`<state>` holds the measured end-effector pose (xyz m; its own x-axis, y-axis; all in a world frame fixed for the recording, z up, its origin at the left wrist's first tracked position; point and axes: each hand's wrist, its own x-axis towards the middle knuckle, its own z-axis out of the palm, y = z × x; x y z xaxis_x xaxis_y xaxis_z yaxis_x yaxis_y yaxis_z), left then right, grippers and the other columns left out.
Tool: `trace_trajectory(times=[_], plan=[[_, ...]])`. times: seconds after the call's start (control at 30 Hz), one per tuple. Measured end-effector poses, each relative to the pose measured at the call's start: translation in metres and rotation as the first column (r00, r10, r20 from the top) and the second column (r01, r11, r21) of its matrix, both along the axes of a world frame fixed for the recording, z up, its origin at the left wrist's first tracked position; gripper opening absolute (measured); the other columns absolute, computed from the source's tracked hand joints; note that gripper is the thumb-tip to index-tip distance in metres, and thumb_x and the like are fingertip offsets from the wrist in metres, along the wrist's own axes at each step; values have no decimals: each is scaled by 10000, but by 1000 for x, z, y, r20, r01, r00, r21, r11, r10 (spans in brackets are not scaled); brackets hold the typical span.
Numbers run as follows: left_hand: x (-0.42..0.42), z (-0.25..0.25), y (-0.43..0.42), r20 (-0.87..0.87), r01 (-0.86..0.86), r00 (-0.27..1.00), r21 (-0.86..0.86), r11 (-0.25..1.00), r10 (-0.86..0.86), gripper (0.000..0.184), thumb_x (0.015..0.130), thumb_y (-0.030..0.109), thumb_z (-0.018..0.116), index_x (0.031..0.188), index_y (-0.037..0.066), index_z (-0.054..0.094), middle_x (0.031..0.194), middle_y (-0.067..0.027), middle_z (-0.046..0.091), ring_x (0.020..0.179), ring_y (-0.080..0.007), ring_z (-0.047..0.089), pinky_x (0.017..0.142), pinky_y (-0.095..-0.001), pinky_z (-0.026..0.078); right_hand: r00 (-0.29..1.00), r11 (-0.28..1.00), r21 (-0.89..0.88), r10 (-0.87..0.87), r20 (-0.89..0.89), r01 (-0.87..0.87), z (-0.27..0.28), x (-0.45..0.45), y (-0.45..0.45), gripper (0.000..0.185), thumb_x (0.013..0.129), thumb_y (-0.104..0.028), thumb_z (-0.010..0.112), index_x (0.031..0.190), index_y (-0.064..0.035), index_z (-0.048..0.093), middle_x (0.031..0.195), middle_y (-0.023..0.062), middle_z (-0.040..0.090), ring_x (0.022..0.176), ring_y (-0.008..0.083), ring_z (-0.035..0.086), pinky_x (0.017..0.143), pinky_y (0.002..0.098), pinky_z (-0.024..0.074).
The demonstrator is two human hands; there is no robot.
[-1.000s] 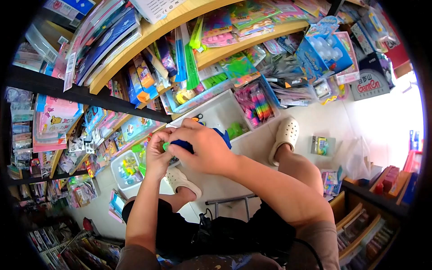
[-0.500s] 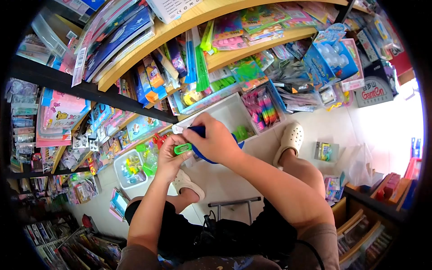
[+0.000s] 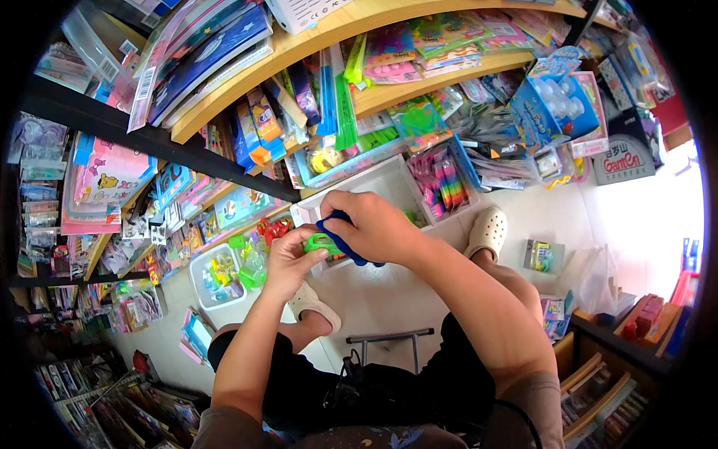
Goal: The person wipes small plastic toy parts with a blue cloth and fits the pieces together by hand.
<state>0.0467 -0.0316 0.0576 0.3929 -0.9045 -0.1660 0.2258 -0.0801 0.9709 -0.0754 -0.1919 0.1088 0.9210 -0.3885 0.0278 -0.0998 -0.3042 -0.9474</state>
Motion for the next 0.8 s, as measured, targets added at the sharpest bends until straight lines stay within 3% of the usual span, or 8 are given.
trace_trajectory(times=[0.2, 0.4, 0.57, 0.7, 0.8], plan=[[3, -4, 3, 56, 4, 998, 83, 997, -9, 246, 757, -61, 654, 976, 22, 581, 982, -24, 598, 891, -97, 563, 802, -254, 463, 992, 967, -238, 111, 68, -92, -1, -1, 1, 100, 759, -117, 592, 838, -57, 578, 805, 136, 591, 738, 335, 583, 635, 412, 455], [2, -8, 4, 210, 43, 974, 169, 985, -79, 181, 761, 5, 677, 927, -5, 604, 878, -2, 586, 779, -65, 512, 695, -209, 420, 988, 875, -460, 144, -54, -153, -3, -2, 6, 104, 745, -113, 602, 840, -75, 583, 803, 113, 584, 742, 318, 597, 648, 410, 476], [1, -4, 3, 257, 86, 958, 175, 981, -130, 163, 758, 16, 683, 906, -9, 618, 835, 4, 588, 750, -68, 510, 673, -205, 417, 983, 869, -462, 148, -105, -180, -9, -2, 10, 122, 746, -89, 610, 855, -49, 574, 827, 117, 574, 760, 327, 583, 661, 413, 465], [4, -3, 5, 130, 145, 975, 238, 960, -180, 175, 773, 34, 676, 937, -5, 628, 795, 4, 610, 714, -70, 533, 653, -215, 433, 984, 902, -392, 154, -95, -179, -12, -5, 11, 88, 734, -84, 581, 801, -33, 558, 815, 145, 588, 764, 338, 591, 690, 425, 472], [5, -1, 6, -56, 192, 981, 271, 943, -184, 191, 791, 61, 670, 967, -2, 634, 785, -15, 631, 698, -83, 571, 619, -234, 470, 980, 940, -277, 183, -83, -199, -20, -7, 6, 90, 727, -67, 571, 810, -30, 570, 836, 154, 598, 779, 354, 582, 717, 424, 467]])
